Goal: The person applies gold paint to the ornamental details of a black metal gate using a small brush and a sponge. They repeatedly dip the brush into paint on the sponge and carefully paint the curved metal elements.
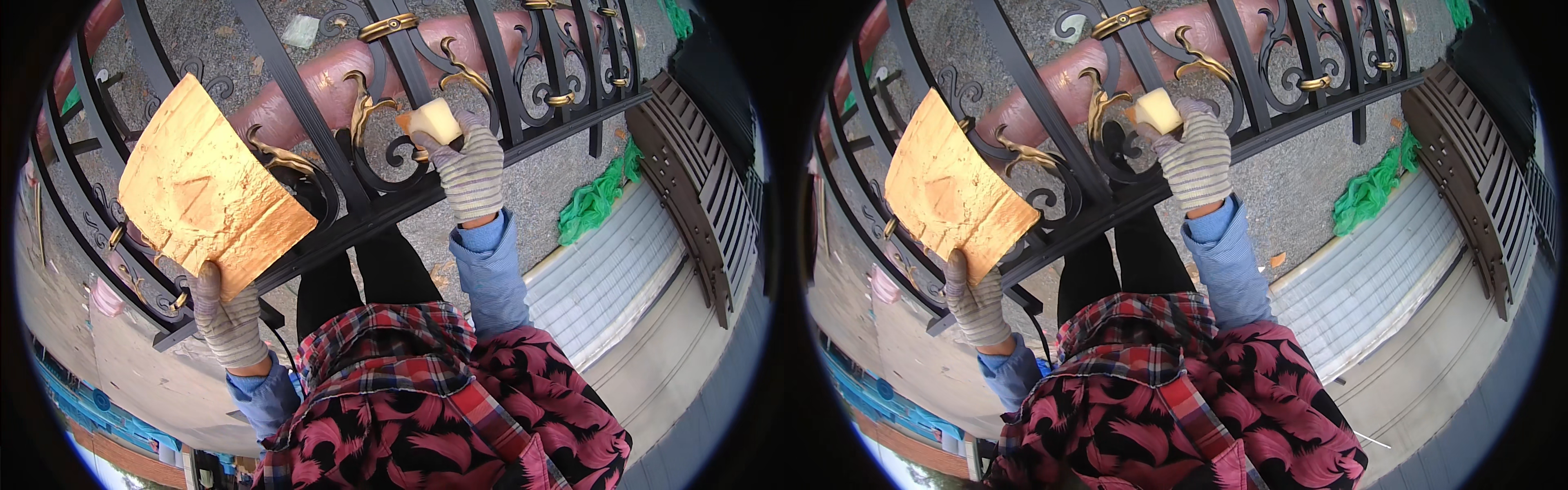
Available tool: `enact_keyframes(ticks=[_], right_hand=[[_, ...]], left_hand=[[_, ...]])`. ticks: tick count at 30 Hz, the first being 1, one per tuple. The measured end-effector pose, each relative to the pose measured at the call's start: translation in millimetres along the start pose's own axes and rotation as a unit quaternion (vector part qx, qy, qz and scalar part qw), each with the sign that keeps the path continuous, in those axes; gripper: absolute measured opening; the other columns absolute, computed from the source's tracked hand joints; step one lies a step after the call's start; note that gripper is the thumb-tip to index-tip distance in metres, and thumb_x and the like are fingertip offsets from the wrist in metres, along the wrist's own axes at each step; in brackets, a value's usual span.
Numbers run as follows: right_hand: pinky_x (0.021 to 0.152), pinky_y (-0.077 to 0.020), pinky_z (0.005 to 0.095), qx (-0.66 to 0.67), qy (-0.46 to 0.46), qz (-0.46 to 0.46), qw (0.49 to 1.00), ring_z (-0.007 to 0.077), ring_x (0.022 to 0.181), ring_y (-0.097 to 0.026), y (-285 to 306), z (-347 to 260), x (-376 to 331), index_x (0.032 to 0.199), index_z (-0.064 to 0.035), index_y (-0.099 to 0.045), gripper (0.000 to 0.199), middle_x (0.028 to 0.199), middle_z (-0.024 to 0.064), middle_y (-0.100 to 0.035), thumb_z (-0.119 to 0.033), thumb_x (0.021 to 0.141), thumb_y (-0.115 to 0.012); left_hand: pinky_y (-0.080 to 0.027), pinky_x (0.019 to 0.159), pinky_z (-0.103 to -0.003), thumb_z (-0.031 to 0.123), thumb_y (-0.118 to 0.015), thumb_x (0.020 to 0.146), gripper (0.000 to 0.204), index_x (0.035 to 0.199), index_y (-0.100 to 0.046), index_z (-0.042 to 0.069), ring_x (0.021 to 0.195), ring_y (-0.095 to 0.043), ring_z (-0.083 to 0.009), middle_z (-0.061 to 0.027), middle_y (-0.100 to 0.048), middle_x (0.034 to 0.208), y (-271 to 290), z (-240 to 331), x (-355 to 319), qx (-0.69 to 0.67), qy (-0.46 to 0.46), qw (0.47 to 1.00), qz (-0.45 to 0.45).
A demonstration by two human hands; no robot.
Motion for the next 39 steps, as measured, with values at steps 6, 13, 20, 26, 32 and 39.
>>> enact_keyframes(ticks=[6,13,20,26,32,39], right_hand=[[0.066,-0.0475,0.0352,-0.118,0.074,-0.062,0.988,0.0289,0.072,-0.059,-42,-47,57,0.087,0.0013,-0.058,0.045,0.078,0.0160,-0.060,-0.038,0.067,-0.068],[0.064,-0.0468,0.0382,-0.247,0.079,-0.154,0.953,0.0306,0.072,-0.058,-53,-27,51,0.082,-0.0027,-0.059,0.038,0.077,0.0148,-0.059,-0.038,0.068,-0.066],[0.067,-0.0462,0.0386,-0.141,0.081,-0.082,0.983,0.0306,0.075,-0.057,-39,-31,75,0.082,-0.0039,-0.057,0.031,0.077,0.0141,-0.058,-0.029,0.067,-0.067],[0.069,-0.0461,0.0387,-0.172,0.103,-0.094,0.975,0.0308,0.080,-0.056,-33,2,41,0.091,-0.0049,-0.056,0.032,0.082,0.0154,-0.057,-0.020,0.066,-0.068],[0.073,-0.0447,0.0371,-0.148,0.151,-0.111,0.971,0.0313,0.084,-0.054,-36,9,25,0.092,-0.0043,-0.055,0.033,0.088,0.0139,-0.056,-0.011,0.062,-0.067],[0.064,-0.0471,0.0328,-0.092,0.014,0.032,0.995,0.0239,0.068,-0.058,-10,24,10,0.085,0.0019,-0.057,0.036,0.078,0.0140,-0.059,-0.014,0.059,-0.077]], left_hand=[[-0.030,0.100,-0.039,0.012,-0.063,0.074,0.063,0.128,-0.032,0.003,0.115,-0.041,-0.0248,-0.0111,-0.043,0.124,8,0,3,0.003,-0.001,1.000,0.017],[-0.028,0.100,-0.039,0.013,-0.061,0.075,0.064,0.130,-0.029,0.005,0.117,-0.038,-0.0250,-0.0105,-0.039,0.126,-3,-1,0,-0.016,-0.007,1.000,0.018],[-0.029,0.100,-0.040,0.011,-0.061,0.075,0.065,0.131,-0.028,0.005,0.117,-0.038,-0.0252,-0.0114,-0.039,0.126,-5,0,1,-0.033,-0.010,0.999,0.013],[-0.030,0.100,-0.039,0.012,-0.062,0.075,0.063,0.129,-0.031,0.004,0.116,-0.040,-0.0255,-0.0111,-0.040,0.126,-2,-1,3,-0.022,-0.010,0.999,0.028],[-0.030,0.100,-0.040,0.015,-0.064,0.074,0.063,0.128,-0.034,0.004,0.115,-0.041,-0.0250,-0.0107,-0.042,0.124,-2,-4,4,-0.004,-0.028,0.999,0.026],[-0.032,0.098,-0.041,0.015,-0.063,0.075,0.060,0.127,-0.035,0.003,0.113,-0.042,-0.0255,-0.0119,-0.044,0.123,3,-2,6,0.004,-0.009,1.000,0.013]])
Point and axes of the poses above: each hand's wrist, its own x-axis towards the middle knuckle, its own y-axis out of the back of the hand, z = x × y, the point moved 1 cm from there along x, towards the middle knuckle
